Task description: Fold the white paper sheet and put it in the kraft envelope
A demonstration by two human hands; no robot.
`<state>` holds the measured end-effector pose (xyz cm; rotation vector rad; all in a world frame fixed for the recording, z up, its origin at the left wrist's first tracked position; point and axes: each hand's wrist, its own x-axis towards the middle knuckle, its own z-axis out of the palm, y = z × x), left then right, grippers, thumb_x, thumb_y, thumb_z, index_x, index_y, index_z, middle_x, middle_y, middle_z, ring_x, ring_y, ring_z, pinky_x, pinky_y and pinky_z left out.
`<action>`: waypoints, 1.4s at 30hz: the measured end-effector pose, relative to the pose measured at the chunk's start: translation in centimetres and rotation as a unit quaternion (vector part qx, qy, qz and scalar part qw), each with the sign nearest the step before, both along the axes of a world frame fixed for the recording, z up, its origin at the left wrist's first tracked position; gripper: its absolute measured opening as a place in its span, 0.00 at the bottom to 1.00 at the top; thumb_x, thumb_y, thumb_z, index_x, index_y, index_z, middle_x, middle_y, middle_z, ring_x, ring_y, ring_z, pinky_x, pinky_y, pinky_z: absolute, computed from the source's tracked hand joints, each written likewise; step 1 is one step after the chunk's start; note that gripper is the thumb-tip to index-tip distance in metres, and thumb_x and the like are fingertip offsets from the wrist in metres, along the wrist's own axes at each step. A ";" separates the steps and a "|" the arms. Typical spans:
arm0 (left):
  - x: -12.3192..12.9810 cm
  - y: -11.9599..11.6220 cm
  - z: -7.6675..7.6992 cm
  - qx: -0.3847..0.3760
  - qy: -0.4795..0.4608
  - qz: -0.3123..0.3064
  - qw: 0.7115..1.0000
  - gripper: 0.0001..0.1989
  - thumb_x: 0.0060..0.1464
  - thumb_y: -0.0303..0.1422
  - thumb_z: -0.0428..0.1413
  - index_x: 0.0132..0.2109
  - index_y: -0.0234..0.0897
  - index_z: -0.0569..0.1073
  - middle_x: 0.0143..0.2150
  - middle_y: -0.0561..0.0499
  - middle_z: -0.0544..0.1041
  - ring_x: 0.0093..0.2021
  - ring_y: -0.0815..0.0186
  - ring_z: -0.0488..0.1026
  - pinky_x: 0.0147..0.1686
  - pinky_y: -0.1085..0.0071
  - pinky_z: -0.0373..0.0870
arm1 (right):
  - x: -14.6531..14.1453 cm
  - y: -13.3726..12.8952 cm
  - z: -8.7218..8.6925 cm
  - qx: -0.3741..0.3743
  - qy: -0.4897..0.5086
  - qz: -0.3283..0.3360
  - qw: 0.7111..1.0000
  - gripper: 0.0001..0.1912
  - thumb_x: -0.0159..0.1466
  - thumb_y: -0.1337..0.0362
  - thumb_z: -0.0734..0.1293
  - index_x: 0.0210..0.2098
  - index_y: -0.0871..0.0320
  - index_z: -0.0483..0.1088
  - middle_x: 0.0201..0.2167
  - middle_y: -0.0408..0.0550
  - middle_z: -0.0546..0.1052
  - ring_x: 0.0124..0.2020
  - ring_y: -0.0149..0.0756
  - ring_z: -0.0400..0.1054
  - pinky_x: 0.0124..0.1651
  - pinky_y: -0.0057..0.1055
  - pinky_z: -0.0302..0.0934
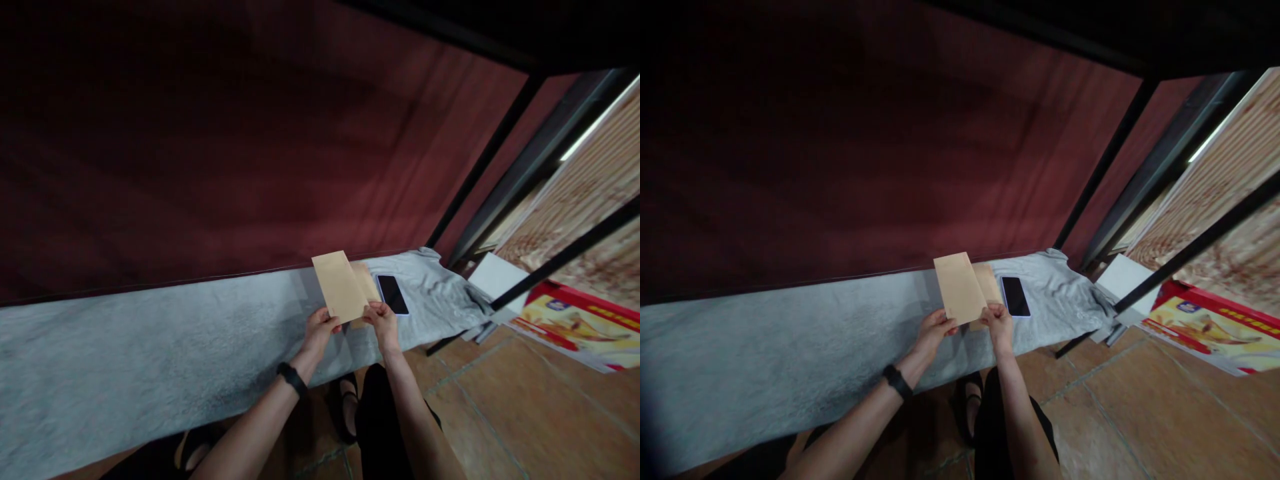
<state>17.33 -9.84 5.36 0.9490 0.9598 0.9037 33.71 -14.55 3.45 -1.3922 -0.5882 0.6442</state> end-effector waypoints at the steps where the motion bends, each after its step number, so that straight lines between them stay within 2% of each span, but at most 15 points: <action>1: 1.0 0.2 -0.1 0.002 0.008 0.000 1.000 0.15 0.39 0.28 0.67 0.38 0.35 0.78 0.31 0.50 0.80 0.26 0.69 0.74 0.28 0.73 0.70 | 0.9 -0.1 -0.2 -0.005 -0.014 -0.016 1.000 0.23 0.48 0.44 0.74 0.29 0.54 0.68 0.22 0.41 0.74 0.23 0.35 0.71 0.31 0.34 0.71; 7: 4.7 1.0 -1.4 0.016 0.053 -0.010 0.998 0.12 0.38 0.25 0.65 0.34 0.35 0.74 0.19 0.57 0.72 0.18 0.72 0.67 0.20 0.76 0.62 | 4.5 -1.1 -1.6 -0.072 -0.122 -0.071 0.987 0.18 0.53 0.46 0.69 0.31 0.54 0.68 0.21 0.41 0.73 0.21 0.37 0.69 0.26 0.32 0.65; 13: 6.1 1.3 -2.3 0.039 0.134 -0.024 0.990 0.13 0.39 0.23 0.64 0.33 0.37 0.71 0.17 0.61 0.68 0.16 0.72 0.65 0.19 0.76 0.59 | 6.3 -2.2 -2.0 -0.150 -0.251 -0.113 0.950 0.11 0.57 0.56 0.65 0.34 0.55 0.74 0.32 0.49 0.78 0.34 0.44 0.72 0.40 0.37 0.65; 16: 6.2 1.4 -2.5 0.052 0.179 -0.032 0.982 0.14 0.41 0.23 0.64 0.36 0.37 0.71 0.19 0.61 0.69 0.18 0.72 0.67 0.21 0.77 0.59 | 7.1 -2.2 -1.9 -0.183 -0.297 -0.147 0.926 0.16 0.60 0.57 0.62 0.42 0.57 0.75 0.44 0.58 0.77 0.49 0.52 0.69 0.53 0.44 0.61; 18: 6.1 1.5 -2.5 0.060 0.211 -0.038 0.975 0.15 0.42 0.22 0.64 0.38 0.38 0.71 0.20 0.61 0.70 0.19 0.71 0.68 0.22 0.76 0.60 | 7.4 -2.0 -1.8 -0.241 -0.336 -0.163 0.896 0.21 0.62 0.58 0.61 0.50 0.63 0.73 0.52 0.65 0.73 0.57 0.57 0.64 0.59 0.47 0.55; 20: 6.1 1.6 -2.5 0.070 0.243 -0.042 0.967 0.18 0.42 0.22 0.64 0.42 0.39 0.70 0.21 0.61 0.71 0.21 0.70 0.70 0.24 0.76 0.61 | 7.5 -1.7 -1.8 -0.307 -0.367 -0.164 0.863 0.27 0.63 0.58 0.61 0.57 0.68 0.68 0.57 0.70 0.69 0.60 0.60 0.60 0.60 0.49 0.52; 22: 6.1 1.7 -2.5 0.081 0.274 -0.045 0.957 0.22 0.43 0.22 0.64 0.45 0.40 0.70 0.23 0.60 0.73 0.24 0.69 0.71 0.26 0.75 0.61 | 7.5 -1.4 -1.9 -0.348 -0.378 -0.153 0.844 0.31 0.65 0.57 0.62 0.62 0.70 0.63 0.60 0.72 0.67 0.61 0.62 0.60 0.60 0.50 0.52; 26: 6.3 1.8 -2.5 0.099 0.322 -0.049 0.940 0.25 0.45 0.23 0.63 0.50 0.41 0.68 0.26 0.59 0.75 0.28 0.66 0.74 0.29 0.74 0.62 | 7.4 -0.7 -2.0 -0.375 -0.370 -0.129 0.840 0.34 0.66 0.54 0.63 0.66 0.68 0.60 0.62 0.73 0.66 0.60 0.63 0.62 0.59 0.51 0.53; 35: 6.1 1.9 -2.7 0.132 0.359 -0.066 0.922 0.24 0.49 0.27 0.62 0.53 0.39 0.67 0.28 0.56 0.77 0.29 0.64 0.75 0.29 0.73 0.61 | 8.9 -0.2 -0.9 -0.391 -0.338 -0.132 0.846 0.31 0.68 0.55 0.60 0.64 0.70 0.62 0.58 0.73 0.70 0.60 0.62 0.63 0.57 0.51 0.56; 38: 6.0 1.9 -2.9 0.146 0.355 -0.073 0.920 0.24 0.50 0.27 0.62 0.54 0.38 0.67 0.29 0.55 0.78 0.29 0.65 0.75 0.29 0.73 0.62 | 9.8 -0.1 -0.6 -0.384 -0.322 -0.141 0.854 0.28 0.68 0.55 0.59 0.59 0.68 0.69 0.53 0.71 0.74 0.57 0.59 0.68 0.54 0.48 0.59; 42: 6.0 1.9 -3.0 0.149 0.366 -0.082 0.915 0.26 0.50 0.27 0.62 0.56 0.37 0.66 0.29 0.55 0.78 0.30 0.65 0.76 0.31 0.73 0.63 | 11.1 0.1 -0.4 -0.352 -0.304 -0.134 0.875 0.22 0.67 0.56 0.58 0.46 0.63 0.78 0.39 0.62 0.80 0.45 0.53 0.75 0.46 0.40 0.64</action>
